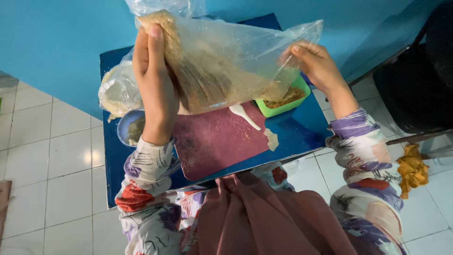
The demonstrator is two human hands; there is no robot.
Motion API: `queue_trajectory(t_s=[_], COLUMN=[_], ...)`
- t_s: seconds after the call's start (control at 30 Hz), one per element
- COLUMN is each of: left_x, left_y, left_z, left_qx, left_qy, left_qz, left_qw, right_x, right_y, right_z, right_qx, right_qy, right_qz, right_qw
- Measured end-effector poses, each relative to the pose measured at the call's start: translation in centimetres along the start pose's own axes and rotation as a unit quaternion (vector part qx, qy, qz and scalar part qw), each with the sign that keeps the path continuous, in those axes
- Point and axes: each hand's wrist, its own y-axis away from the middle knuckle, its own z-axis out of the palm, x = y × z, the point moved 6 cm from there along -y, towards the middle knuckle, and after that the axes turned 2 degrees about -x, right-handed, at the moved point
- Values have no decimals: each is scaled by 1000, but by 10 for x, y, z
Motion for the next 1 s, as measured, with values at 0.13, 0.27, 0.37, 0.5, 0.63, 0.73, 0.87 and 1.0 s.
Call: queue_trajectory(t_s=[0.13,0.27,0.37,0.5,0.63,0.73,0.87,1.0], left_x=[-2,-11,-22,-37,-41,-42,-37,-37], left_y=[-21,-40,-58,-81,-92,-100,-108,-115], left_z=[8,7,5,1,-1,-2,-7,-10], left_qx=[-21,-18,-11,-2,-22,-18,9,0], left_qy=[-17,-72,-96,-33,10,6,-71,-11], left_qz=[19,48,64,65,74,74,92,82], left_qw=[999,996,993,997,997,997,993,997], right_x=[-2,-3,-2,-2,-2,-1,-8,-14], right_y=[3,5,7,6,5,5,5,7], right_z=[1,-1,-2,-5,-7,-5,-2,3], right_qx=[-6,6,4,5,13,14,33,34], right_qy=[12,-16,-48,-71,-67,-77,-14,-22], right_qz=[-5,-5,-5,0,3,21,-18,-35], right_qw=[1000,1000,999,997,998,997,999,999])
